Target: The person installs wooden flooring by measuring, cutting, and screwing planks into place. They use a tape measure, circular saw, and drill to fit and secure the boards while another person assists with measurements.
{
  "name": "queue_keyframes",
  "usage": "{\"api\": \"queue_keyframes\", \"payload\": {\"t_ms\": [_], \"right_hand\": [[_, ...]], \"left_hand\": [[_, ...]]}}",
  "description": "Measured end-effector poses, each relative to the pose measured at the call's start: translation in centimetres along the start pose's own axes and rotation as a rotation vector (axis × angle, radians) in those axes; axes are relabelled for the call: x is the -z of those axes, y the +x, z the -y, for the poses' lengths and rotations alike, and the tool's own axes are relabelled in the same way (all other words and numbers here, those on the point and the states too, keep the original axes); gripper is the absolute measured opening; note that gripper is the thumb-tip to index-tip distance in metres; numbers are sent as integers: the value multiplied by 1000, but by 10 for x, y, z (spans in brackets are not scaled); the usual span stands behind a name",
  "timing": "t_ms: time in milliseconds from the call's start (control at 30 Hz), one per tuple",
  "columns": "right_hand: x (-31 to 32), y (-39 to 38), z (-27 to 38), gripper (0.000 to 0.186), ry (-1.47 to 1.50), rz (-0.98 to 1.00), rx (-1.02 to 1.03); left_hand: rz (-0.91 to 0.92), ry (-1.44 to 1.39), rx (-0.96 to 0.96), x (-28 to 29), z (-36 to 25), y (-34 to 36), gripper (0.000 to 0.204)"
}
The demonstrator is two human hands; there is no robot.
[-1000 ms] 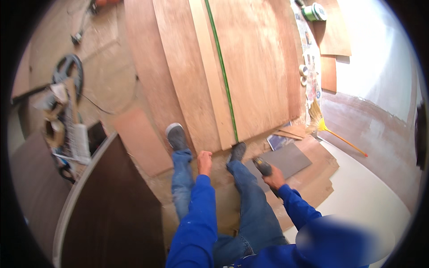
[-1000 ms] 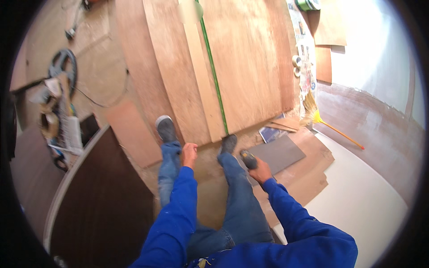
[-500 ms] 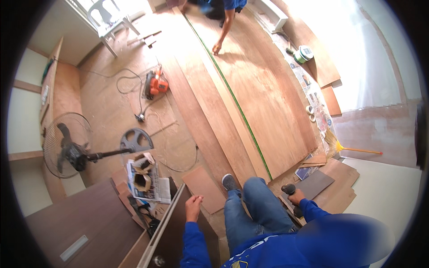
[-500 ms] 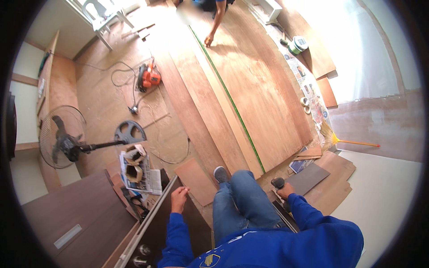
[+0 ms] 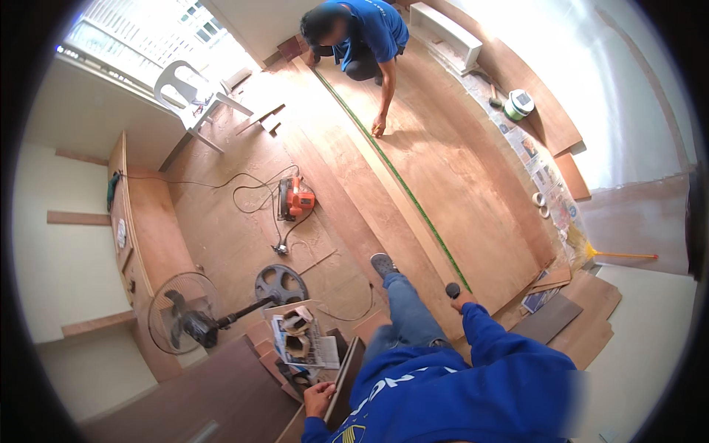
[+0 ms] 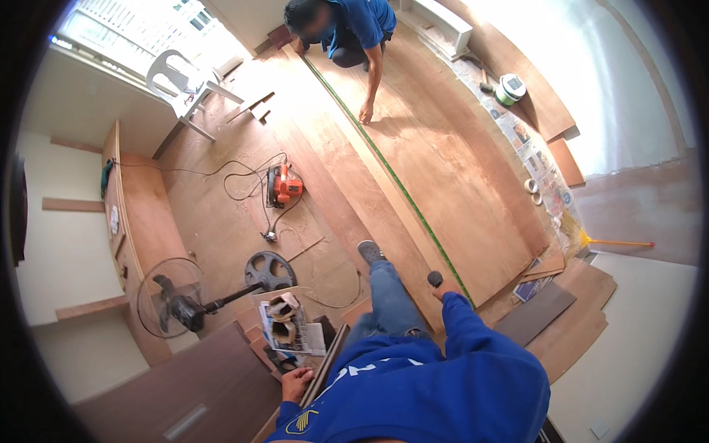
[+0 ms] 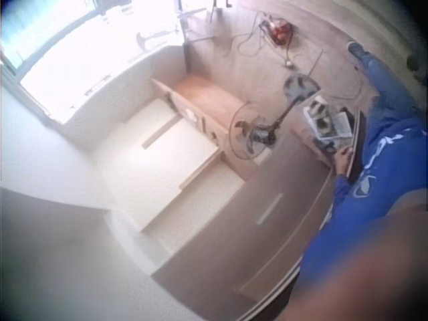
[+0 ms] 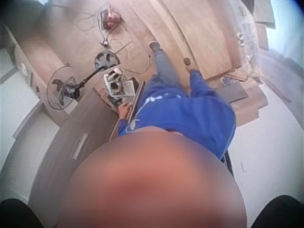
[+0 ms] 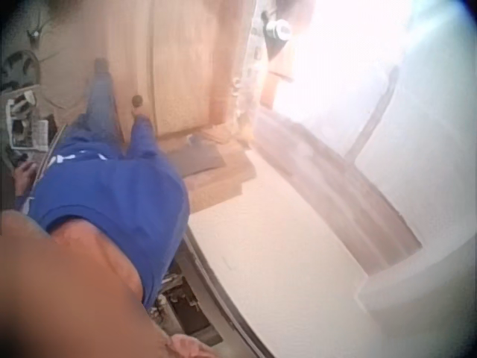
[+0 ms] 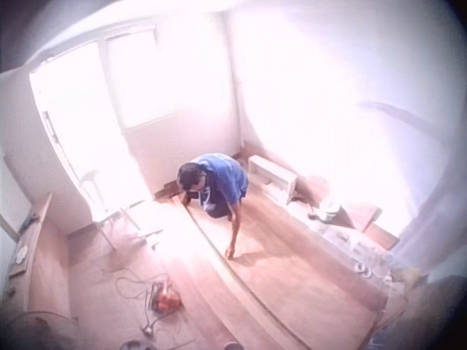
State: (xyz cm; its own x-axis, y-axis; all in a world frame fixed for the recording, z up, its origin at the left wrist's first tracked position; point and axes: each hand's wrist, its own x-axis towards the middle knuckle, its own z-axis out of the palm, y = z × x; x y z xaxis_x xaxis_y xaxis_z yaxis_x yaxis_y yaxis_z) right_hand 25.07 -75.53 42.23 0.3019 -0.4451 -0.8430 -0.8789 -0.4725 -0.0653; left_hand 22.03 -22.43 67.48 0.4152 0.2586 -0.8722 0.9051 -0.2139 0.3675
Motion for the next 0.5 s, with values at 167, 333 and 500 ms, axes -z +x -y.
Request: {"api": "queue_keyframes", "payload": {"t_ms": [167,333,500], "right_hand": [[33,15,101,25,102,75,6],[70,35,211,26,43,24,56],[94,52,297,26,24,-67,95]], "left_hand": [[6,0,-76,25,-102,41,15],[-57,68,-181,54,-198,61,14],[-94,116,-106,90,-257,121,17]]}}
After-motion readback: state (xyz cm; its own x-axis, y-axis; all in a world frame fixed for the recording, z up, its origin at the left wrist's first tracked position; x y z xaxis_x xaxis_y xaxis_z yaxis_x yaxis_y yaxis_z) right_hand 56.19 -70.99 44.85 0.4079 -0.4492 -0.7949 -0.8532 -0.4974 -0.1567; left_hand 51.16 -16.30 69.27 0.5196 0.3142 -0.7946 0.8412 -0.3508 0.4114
